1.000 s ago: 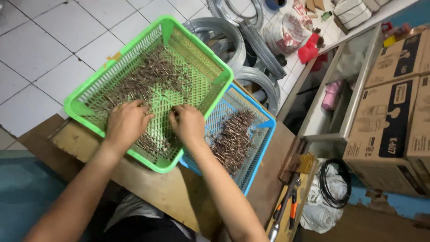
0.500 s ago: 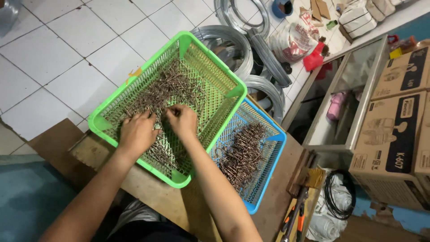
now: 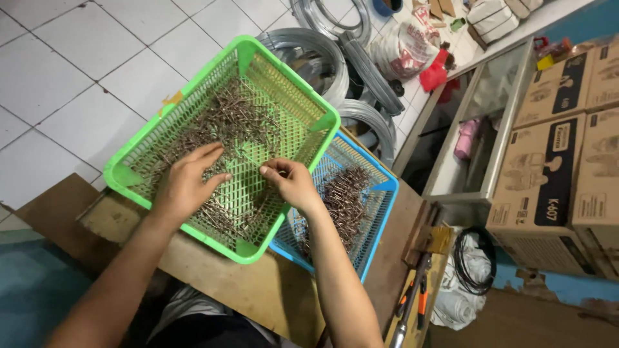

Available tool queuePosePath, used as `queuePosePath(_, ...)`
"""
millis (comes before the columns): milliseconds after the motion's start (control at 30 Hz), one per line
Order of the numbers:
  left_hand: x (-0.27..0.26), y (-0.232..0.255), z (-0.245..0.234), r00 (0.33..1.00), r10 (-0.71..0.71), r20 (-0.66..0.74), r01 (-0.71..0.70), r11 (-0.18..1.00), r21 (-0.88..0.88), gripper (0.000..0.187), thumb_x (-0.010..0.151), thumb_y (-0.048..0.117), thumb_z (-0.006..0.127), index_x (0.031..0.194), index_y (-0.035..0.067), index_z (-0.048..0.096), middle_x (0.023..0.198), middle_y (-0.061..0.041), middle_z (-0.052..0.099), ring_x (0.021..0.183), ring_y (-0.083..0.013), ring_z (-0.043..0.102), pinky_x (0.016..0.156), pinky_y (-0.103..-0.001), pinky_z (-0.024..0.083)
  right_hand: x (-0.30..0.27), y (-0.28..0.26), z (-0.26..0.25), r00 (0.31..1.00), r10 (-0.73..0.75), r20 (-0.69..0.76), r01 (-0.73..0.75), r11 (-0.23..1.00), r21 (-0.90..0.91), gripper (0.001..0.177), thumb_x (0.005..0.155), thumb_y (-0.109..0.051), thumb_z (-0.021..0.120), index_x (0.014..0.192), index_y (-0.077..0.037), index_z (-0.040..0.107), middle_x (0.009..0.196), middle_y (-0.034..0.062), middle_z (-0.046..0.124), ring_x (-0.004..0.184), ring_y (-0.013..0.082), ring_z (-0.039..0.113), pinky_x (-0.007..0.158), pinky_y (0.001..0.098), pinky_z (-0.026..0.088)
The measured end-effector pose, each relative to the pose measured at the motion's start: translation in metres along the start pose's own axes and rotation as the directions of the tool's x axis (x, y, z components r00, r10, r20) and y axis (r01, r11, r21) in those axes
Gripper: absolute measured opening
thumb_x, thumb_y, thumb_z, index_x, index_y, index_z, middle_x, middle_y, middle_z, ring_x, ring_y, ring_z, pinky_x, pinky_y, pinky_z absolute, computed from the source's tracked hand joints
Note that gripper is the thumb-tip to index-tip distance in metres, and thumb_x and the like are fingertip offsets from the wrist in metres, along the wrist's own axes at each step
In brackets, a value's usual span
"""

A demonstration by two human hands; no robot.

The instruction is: Sorting and cutting small metal wire pieces using a manual table-mounted cutter

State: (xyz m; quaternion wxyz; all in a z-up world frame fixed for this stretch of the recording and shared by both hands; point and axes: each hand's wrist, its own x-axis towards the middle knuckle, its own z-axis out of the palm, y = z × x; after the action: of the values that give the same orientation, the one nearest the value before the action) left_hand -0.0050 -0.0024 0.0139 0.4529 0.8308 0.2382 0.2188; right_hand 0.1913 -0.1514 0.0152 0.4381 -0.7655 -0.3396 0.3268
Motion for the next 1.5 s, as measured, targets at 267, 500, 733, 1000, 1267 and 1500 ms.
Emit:
queuePosePath(267, 0.025, 0.012, 0.025, 0.931, 0.347, -0.111, -0.339, 0.937, 0.083, 0.041, 0.087, 0.011, 0.08, 0.127, 0.005, 0.072, 0.139, -0.02, 0.063, 0.122, -0.0445, 0.061, 0.098, -0.058, 0.05, -0.032, 0.001, -0.035, 0.993, -0.077, -0.093, 0.045, 0.952, -0.302, 0.017, 0.098, -0.03, 0.068, 0.103, -0.016, 0.077, 0.092, 0.0111, 0.076, 0.096, 0.0326, 0.073, 0.083, 0.0433, 0.056)
queuePosePath(500, 0.033, 0.035, 0.072, 0.869, 0.491, 0.055, -0.494, 0.86, 0.126, 0.018, 0.089, 0.018, 0.075, 0.107, 0.017, 0.079, 0.135, -0.007, 0.066, 0.127, -0.032, 0.061, 0.101, -0.047, 0.05, -0.076, 0.002, -0.081, 0.973, -0.209, -0.101, 0.149, 0.895, -0.42, 0.015, 0.101, -0.024, 0.063, 0.106, -0.013, 0.073, 0.096, 0.0149, 0.074, 0.1, 0.04, 0.071, 0.089, 0.0486, 0.055)
queuePosePath(733, 0.026, 0.07, 0.147, 0.798, 0.584, 0.148, -0.596, 0.802, 0.051, 0.014, 0.086, 0.015, 0.076, 0.099, 0.015, 0.079, 0.136, -0.006, 0.066, 0.126, -0.0298, 0.063, 0.096, -0.045, 0.052, -0.136, 0.051, -0.13, 0.955, -0.129, -0.268, 0.014, 0.919, -0.393, 0.016, 0.1, -0.024, 0.065, 0.107, -0.012, 0.072, 0.097, 0.0174, 0.074, 0.1, 0.0428, 0.07, 0.087, 0.05, 0.055)
queuePosePath(1000, 0.008, 0.111, 0.222, 0.74, 0.602, 0.3, -0.607, 0.79, -0.086, 0.016, 0.084, 0.016, 0.077, 0.099, 0.017, 0.081, 0.142, -0.005, 0.063, 0.124, -0.0312, 0.064, 0.092, -0.045, 0.055, -0.27, 0.132, -0.19, 0.561, -0.075, -0.824, -0.404, 0.844, -0.352, 0.02, 0.094, -0.025, 0.073, 0.107, -0.009, 0.074, 0.096, 0.0186, 0.073, 0.094, 0.0395, 0.071, 0.08, 0.0461, 0.058)
queuePosePath(1267, 0.007, 0.138, 0.334, 0.729, 0.649, 0.218, -0.654, 0.754, -0.058, 0.01, 0.084, 0.026, 0.081, 0.093, 0.023, 0.081, 0.14, -0.002, 0.065, 0.136, -0.0266, 0.056, 0.114, -0.051, 0.036, -0.366, 0.206, -0.19, 0.449, 0.357, -0.819, -0.741, 0.661, -0.118, 0.036, 0.082, -0.048, 0.079, 0.086, -0.012, 0.08, 0.084, 0.017, 0.075, 0.092, 0.0447, 0.071, 0.08, 0.0503, 0.056)
queuePosePath(1500, 0.015, 0.161, 0.394, 0.749, 0.608, 0.263, -0.629, 0.777, -0.004, 0.009, 0.085, 0.03, 0.081, 0.094, 0.027, 0.082, 0.145, -0.002, 0.062, 0.146, -0.0314, 0.046, 0.119, -0.062, 0.026, -0.376, 0.235, -0.179, 0.438, 0.272, -0.857, -0.667, 0.737, -0.107, 0.034, 0.072, -0.044, 0.087, 0.068, -0.013, 0.073, 0.099, 0.0108, 0.073, 0.098, 0.042, 0.07, 0.087, 0.0468, 0.054)
